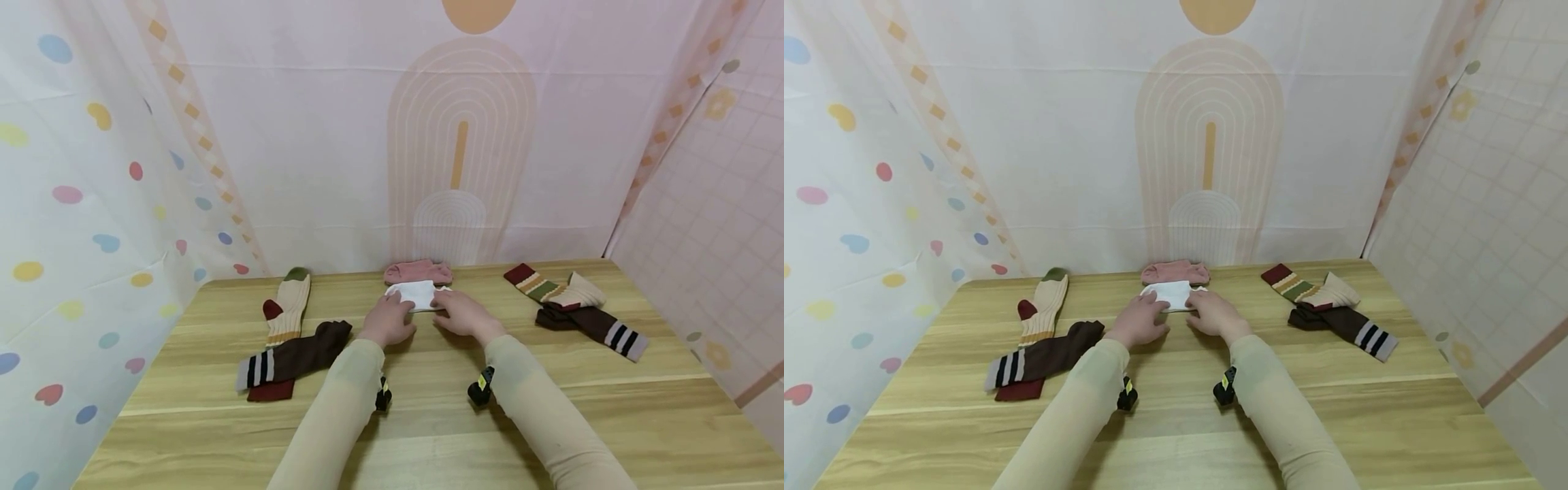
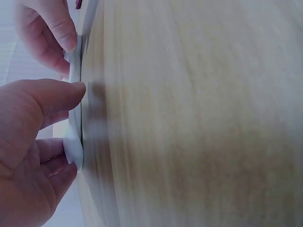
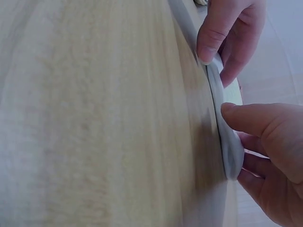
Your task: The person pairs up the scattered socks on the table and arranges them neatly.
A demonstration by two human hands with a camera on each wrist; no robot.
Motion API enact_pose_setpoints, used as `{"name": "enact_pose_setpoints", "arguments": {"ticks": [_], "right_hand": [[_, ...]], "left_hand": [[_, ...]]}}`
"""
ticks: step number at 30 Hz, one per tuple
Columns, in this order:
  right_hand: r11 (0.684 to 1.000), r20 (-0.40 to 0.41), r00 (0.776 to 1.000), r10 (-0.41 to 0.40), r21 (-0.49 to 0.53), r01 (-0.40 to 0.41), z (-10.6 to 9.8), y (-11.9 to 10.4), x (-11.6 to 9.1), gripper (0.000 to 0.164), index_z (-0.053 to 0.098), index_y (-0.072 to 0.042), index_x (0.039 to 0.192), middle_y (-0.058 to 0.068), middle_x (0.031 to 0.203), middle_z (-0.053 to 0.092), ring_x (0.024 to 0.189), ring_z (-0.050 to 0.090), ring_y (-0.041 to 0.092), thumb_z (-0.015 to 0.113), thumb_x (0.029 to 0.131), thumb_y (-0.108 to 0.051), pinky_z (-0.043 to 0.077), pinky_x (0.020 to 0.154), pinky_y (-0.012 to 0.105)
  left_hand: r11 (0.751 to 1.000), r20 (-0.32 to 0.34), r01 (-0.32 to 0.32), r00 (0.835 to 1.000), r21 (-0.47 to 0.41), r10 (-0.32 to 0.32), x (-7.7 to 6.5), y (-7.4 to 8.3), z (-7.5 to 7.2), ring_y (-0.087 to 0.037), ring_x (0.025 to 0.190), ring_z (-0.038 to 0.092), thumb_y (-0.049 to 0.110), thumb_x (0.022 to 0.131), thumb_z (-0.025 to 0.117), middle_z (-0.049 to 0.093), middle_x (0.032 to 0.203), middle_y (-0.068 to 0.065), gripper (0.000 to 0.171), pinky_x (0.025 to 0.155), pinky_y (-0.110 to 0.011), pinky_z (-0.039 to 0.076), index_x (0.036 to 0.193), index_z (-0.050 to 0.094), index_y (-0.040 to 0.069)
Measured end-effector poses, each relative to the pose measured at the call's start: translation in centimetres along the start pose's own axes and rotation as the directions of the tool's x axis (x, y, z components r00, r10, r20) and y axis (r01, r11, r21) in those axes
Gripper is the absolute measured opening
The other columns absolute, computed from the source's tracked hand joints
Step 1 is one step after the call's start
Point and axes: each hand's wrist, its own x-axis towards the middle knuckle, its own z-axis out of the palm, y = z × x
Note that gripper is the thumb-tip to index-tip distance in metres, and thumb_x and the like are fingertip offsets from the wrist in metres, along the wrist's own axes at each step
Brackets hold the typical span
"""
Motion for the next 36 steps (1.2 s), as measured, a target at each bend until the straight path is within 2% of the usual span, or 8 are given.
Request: {"name": "enact_pose_setpoints", "arguments": {"ticks": [7,16,27,33,36], "right_hand": [[0.999,-0.001,1.000,0.017,0.038,-0.017,-0.2,0.0,-0.2,0.033,0.064,0.000,0.124,0.016,0.128,0.062,0.129,0.050,0.033,0.066,0.095,-0.016,0.036,0.110,0.045],[0.998,-0.083,0.996,0.011,0.067,-0.005,-0.1,0.2,-0.4,0.029,0.066,-0.001,0.119,0.015,0.121,0.065,0.117,0.058,0.032,0.068,0.094,-0.015,0.043,0.103,0.046],[0.999,-0.183,0.983,-0.019,0.046,0.028,-0.5,0.0,-0.8,0.026,0.067,0.000,0.116,0.015,0.117,0.067,0.114,0.059,0.034,0.068,0.093,-0.013,0.044,0.101,0.047],[0.997,-0.235,0.971,-0.037,0.050,0.050,-0.6,0.1,-1.4,0.027,0.067,0.000,0.115,0.016,0.116,0.067,0.113,0.060,0.034,0.070,0.092,-0.013,0.044,0.101,0.048],[0.997,-0.242,0.970,-0.022,0.070,0.040,-0.7,0.0,-1.7,0.027,0.067,0.000,0.117,0.016,0.117,0.067,0.115,0.059,0.035,0.070,0.093,-0.013,0.043,0.102,0.048]], "left_hand": [[1.000,-0.004,-0.022,1.000,-0.018,0.022,-0.1,0.0,-0.1,-0.038,0.142,0.031,0.029,0.094,0.066,0.037,0.153,-0.021,0.050,0.114,-0.048,0.029,0.140,0.057,0.011],[0.996,-0.031,-0.062,0.998,-0.068,0.060,-0.3,0.1,0.0,-0.037,0.143,0.030,0.026,0.093,0.066,0.039,0.151,-0.023,0.051,0.117,-0.045,0.024,0.138,0.056,0.004],[0.991,-0.123,-0.096,0.989,-0.096,0.084,-1.1,0.0,-0.4,-0.036,0.139,0.037,0.023,0.094,0.068,0.042,0.149,-0.022,0.051,0.114,-0.045,0.029,0.138,0.055,0.001],[0.986,-0.175,-0.126,0.979,-0.105,0.106,-1.7,0.0,-0.8,-0.038,0.136,0.041,0.023,0.094,0.068,0.047,0.145,-0.024,0.051,0.112,-0.048,0.033,0.138,0.055,0.000],[0.980,-0.202,-0.154,0.971,-0.126,0.127,-2.2,-0.1,-1.1,-0.040,0.133,0.044,0.021,0.093,0.068,0.050,0.141,-0.024,0.050,0.111,-0.049,0.034,0.136,0.055,-0.001]]}}
